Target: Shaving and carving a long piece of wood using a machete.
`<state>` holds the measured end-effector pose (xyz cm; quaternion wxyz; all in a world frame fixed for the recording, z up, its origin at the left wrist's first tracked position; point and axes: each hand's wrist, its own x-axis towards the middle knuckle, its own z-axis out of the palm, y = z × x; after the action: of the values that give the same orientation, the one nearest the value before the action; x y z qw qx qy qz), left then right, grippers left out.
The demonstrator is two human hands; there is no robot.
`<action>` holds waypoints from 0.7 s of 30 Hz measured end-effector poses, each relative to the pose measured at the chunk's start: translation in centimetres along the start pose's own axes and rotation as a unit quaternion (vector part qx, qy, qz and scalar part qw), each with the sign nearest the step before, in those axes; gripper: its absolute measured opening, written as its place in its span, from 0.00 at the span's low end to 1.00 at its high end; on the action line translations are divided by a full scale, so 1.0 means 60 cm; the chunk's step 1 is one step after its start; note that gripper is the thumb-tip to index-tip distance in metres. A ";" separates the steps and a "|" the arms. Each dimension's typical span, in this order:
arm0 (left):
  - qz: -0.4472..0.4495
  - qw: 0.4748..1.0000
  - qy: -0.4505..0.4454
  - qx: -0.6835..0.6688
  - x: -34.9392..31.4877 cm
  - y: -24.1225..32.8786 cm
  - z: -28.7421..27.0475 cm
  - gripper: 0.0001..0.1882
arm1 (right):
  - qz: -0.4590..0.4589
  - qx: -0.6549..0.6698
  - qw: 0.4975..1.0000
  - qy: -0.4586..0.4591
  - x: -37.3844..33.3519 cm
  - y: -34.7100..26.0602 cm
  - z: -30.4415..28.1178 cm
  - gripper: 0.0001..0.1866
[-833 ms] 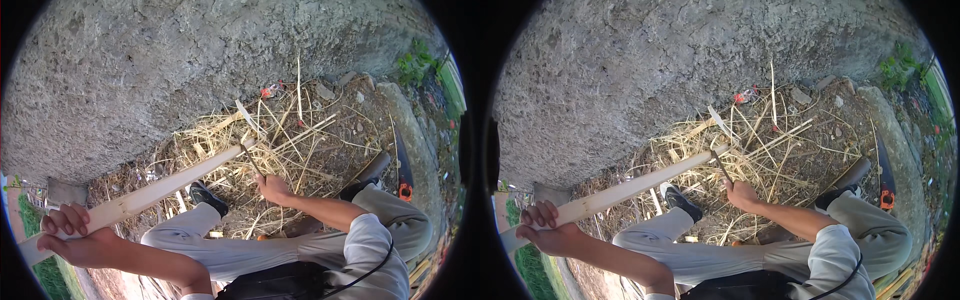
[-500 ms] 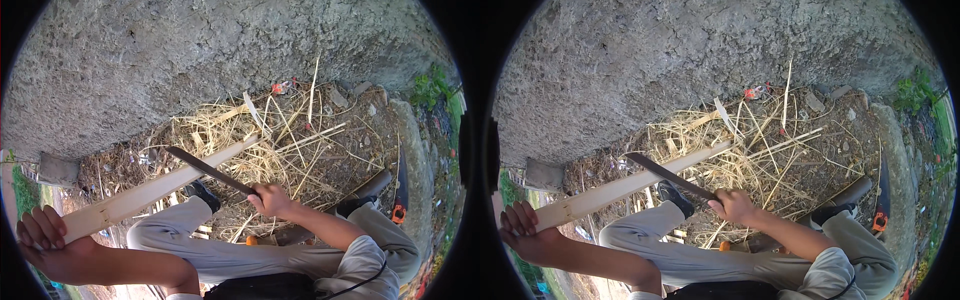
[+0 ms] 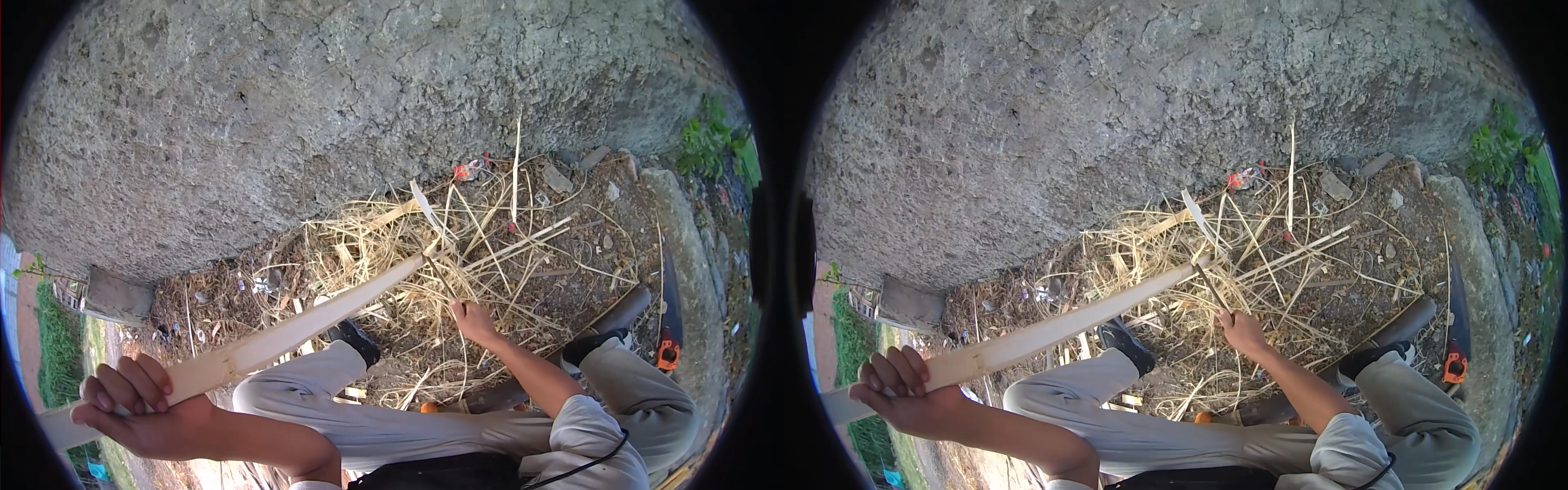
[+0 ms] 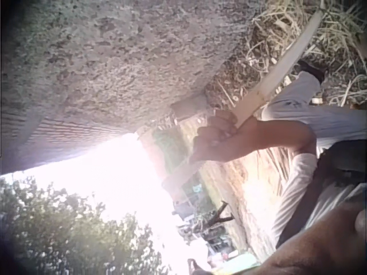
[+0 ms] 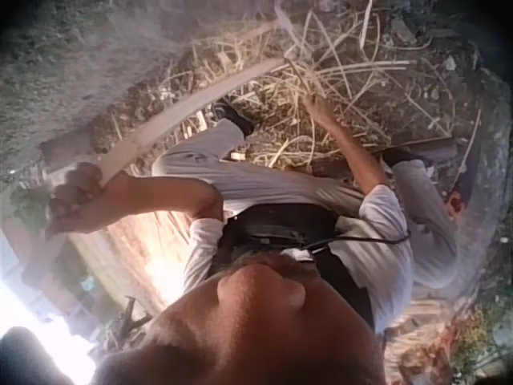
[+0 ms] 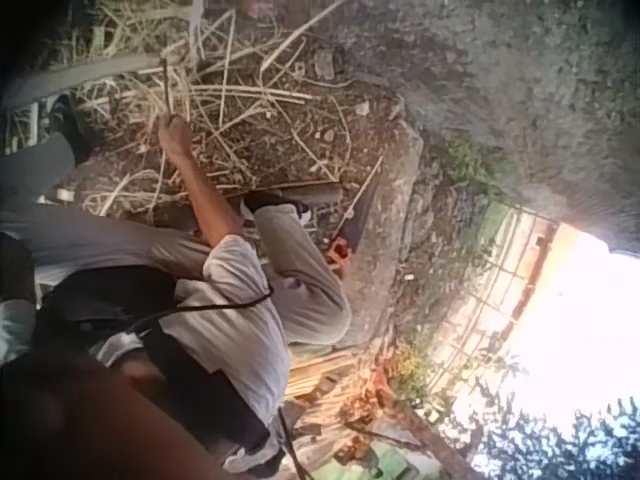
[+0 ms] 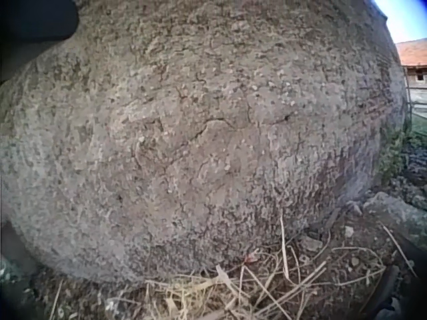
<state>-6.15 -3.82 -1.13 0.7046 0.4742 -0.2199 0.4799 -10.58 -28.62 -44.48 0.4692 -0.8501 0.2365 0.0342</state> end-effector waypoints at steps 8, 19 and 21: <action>0.061 0.994 -0.045 0.075 0.047 0.158 -0.166 0.21 | -0.010 -0.102 0.982 -0.159 -0.058 -0.144 -0.117 0.30; -0.009 0.993 0.020 0.112 0.022 0.072 -0.109 0.21 | 0.009 -0.136 0.978 -0.155 -0.088 -0.084 -0.072 0.32; -0.011 0.990 0.044 0.131 0.024 0.064 -0.088 0.22 | 0.012 -0.096 0.982 -0.164 -0.092 -0.080 -0.068 0.32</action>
<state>-9.66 1.84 -0.68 0.6505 0.5431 -0.1191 0.5173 -14.04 -27.76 -36.92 0.4174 -0.8712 0.1621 0.2012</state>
